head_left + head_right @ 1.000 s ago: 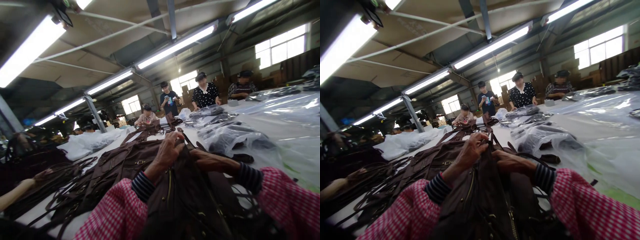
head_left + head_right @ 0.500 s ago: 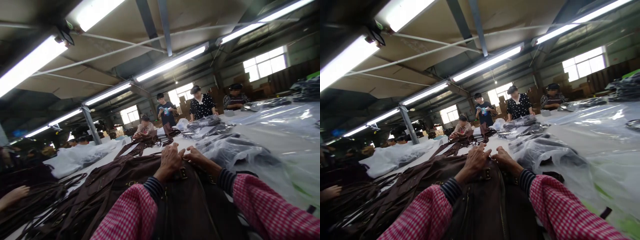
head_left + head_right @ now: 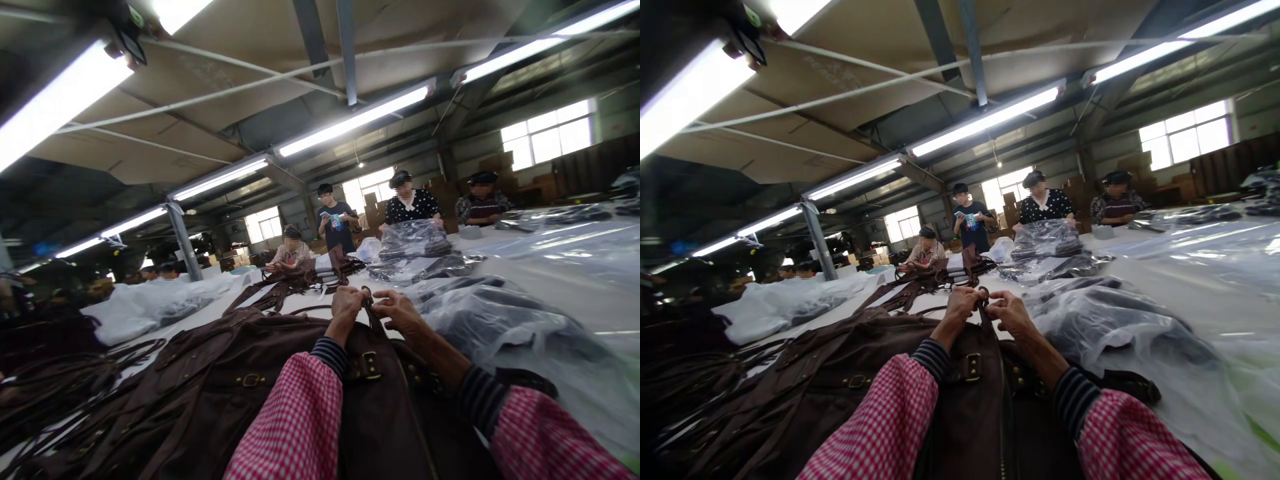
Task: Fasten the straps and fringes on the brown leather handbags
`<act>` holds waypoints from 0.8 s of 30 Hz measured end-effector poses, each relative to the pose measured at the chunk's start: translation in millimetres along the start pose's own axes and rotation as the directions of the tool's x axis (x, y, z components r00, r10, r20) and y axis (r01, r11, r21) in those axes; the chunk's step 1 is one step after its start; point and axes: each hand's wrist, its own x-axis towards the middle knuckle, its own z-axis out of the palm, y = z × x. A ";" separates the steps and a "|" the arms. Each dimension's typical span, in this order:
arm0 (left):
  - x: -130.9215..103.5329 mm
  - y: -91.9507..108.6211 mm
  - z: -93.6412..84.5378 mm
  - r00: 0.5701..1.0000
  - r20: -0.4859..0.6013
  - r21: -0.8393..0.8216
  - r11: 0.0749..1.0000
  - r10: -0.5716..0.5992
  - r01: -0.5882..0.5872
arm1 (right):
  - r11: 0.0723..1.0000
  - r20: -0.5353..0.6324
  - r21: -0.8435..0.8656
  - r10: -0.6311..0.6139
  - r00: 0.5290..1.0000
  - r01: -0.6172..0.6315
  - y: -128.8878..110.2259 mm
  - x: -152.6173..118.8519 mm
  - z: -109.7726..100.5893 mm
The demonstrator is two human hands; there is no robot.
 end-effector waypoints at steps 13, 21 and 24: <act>-11.2 6.2 0.7 0.996 0.052 -0.443 0.896 0.073 -0.042 | 0.999 -0.080 0.032 0.003 0.997 0.000 -18.2 -6.0 -2.6; -18.2 11.5 -3.0 0.981 0.158 -0.585 0.811 0.114 0.000 | 0.999 0.052 -0.016 -0.042 0.998 0.043 -40.7 -15.8 -17.0; -22.2 15.7 -4.7 0.971 0.198 -0.590 0.808 0.132 0.010 | 0.985 0.129 -0.131 -0.098 0.987 0.115 -42.8 -21.6 -14.0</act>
